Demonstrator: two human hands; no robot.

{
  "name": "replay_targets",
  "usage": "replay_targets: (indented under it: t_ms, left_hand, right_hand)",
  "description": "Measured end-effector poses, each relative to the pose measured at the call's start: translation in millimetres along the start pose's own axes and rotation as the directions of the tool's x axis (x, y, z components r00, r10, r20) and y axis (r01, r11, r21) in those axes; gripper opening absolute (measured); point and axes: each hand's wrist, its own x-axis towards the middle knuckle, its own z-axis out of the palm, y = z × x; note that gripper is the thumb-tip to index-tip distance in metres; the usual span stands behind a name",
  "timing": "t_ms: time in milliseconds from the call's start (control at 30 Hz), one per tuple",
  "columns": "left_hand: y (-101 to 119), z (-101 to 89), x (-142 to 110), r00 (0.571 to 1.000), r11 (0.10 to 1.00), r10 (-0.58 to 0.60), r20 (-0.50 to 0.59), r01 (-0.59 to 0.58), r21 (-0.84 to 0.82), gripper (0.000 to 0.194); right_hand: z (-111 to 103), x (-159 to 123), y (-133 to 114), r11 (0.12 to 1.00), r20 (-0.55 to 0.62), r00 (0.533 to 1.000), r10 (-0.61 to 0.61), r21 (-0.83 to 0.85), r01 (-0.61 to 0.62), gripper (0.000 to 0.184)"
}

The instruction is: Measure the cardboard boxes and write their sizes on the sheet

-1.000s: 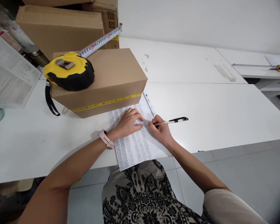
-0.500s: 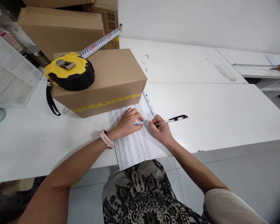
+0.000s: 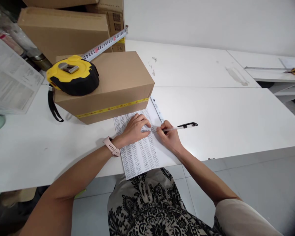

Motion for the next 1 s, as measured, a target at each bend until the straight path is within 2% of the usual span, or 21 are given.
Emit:
replay_targets:
  t_ms: [1000]
  left_hand:
    - [1.5, -0.2, -0.2, 1.000, 1.000, -0.001, -0.004, 0.001, 0.010, 0.015]
  right_hand:
    - [-2.7, 1.2, -2.2, 0.999, 0.011, 1.000, 0.020, 0.027, -0.020, 0.027]
